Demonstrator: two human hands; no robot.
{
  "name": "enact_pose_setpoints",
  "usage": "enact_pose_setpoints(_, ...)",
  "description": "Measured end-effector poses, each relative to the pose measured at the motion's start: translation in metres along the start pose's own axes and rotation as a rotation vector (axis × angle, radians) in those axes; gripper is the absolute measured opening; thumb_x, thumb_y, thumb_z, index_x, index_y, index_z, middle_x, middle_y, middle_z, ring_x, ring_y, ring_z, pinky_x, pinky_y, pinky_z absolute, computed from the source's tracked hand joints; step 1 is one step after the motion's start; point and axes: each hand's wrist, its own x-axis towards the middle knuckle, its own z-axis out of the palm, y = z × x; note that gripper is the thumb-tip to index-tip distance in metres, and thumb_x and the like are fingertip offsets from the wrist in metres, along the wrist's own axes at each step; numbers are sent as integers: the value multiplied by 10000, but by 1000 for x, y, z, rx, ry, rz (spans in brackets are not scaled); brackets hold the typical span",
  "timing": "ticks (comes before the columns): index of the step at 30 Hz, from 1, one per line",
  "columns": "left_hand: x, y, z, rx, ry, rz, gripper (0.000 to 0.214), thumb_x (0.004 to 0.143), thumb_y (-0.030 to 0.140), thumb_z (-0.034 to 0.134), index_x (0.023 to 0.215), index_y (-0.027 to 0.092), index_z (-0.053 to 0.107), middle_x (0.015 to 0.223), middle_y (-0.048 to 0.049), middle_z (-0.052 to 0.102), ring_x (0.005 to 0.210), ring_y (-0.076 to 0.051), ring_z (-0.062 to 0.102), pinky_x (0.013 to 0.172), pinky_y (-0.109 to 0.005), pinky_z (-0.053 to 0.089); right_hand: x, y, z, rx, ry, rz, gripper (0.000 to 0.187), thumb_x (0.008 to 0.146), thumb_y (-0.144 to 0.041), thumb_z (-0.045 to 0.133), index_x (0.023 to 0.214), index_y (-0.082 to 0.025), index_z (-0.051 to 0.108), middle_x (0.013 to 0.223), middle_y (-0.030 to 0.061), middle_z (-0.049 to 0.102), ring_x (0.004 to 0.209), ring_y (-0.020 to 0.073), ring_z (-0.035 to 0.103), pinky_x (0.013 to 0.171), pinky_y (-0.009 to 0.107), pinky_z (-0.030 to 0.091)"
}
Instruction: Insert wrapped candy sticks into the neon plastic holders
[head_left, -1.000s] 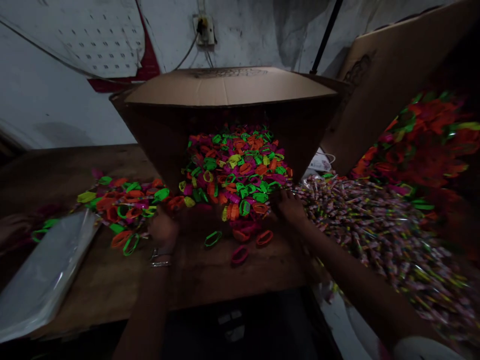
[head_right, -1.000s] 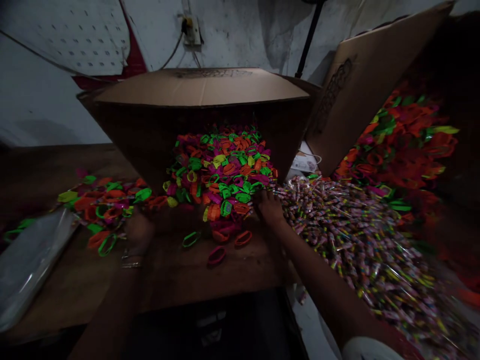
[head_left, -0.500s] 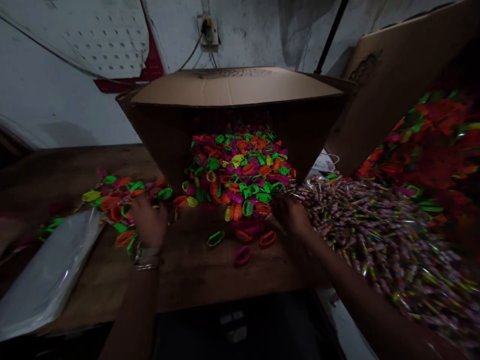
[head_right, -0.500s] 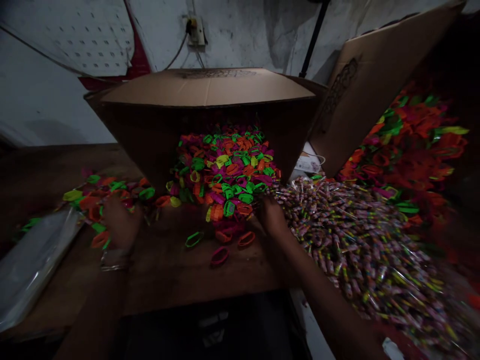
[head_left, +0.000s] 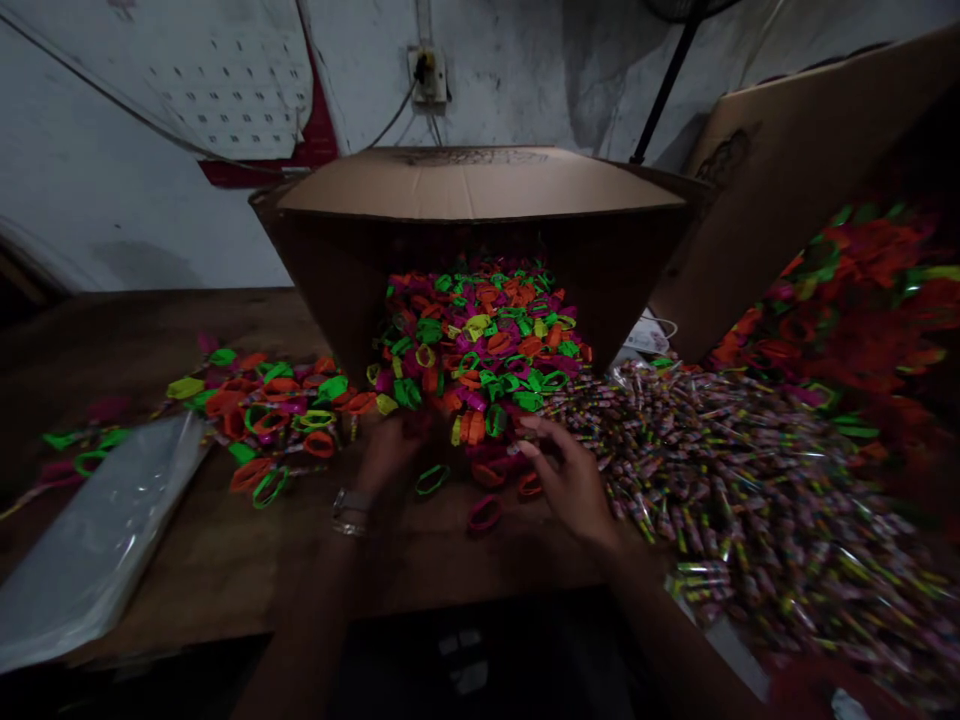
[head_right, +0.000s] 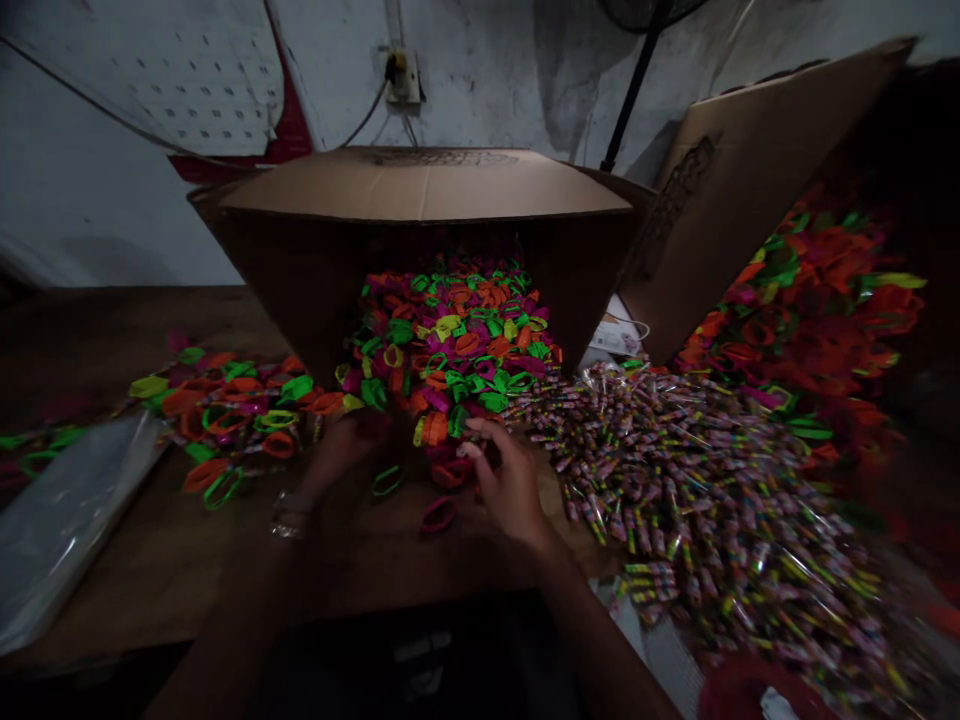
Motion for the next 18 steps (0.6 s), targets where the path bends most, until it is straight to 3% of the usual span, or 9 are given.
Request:
enact_pose_setpoints(6, -68, 39, 2, -819, -66, 15, 307, 698, 401, 667, 870, 191, 524, 776, 16, 589, 680, -138, 568, 609, -234, 453, -16, -37, 14, 487, 63, 199, 331, 763, -320, 673, 1074, -255, 584, 852, -5, 653, 690, 128, 630, 649, 264, 532)
enact_pose_setpoints(9, -95, 58, 5, -890, -90, -14, 257, 774, 403, 606, 903, 180, 599, 794, -3, 608, 670, -129, 555, 588, -217, 435, -27, -39, 24, 569, 7, 261, 287, 743, -322, 695, 1014, -253, 627, 851, -8, 654, 655, 114, 623, 611, 243, 534)
enact_pose_setpoints(11, -104, 63, 9, -919, -26, -49, 259, 793, 415, 579, 889, 176, 610, 789, -13, 622, 665, -131, 563, 582, -218, 438, -34, -35, 31, 545, -57, 296, 222, 741, -341, 693, 932, -232, 667, 832, 4, 676, 643, 123, 627, 602, 251, 536)
enact_pose_setpoints(15, -107, 60, 19, -979, 146, -137, 298, 728, 381, 653, 938, 194, 555, 768, 6, 641, 589, -119, 578, 542, -214, 454, -46, -25, 35, 469, -130, 306, 224, 764, -363, 666, 942, -233, 703, 936, 38, 708, 786, 172, 662, 702, 302, 554)
enact_pose_setpoints(18, -106, 57, 24, -1049, 198, -134, 333, 659, 311, 718, 926, 182, 568, 884, -45, 699, 767, -170, 658, 674, -252, 509, -52, -24, 33, 415, -169, 300, 273, 782, -364, 638, 1016, -238, 701, 1065, 63, 689, 917, 205, 656, 752, 321, 555)
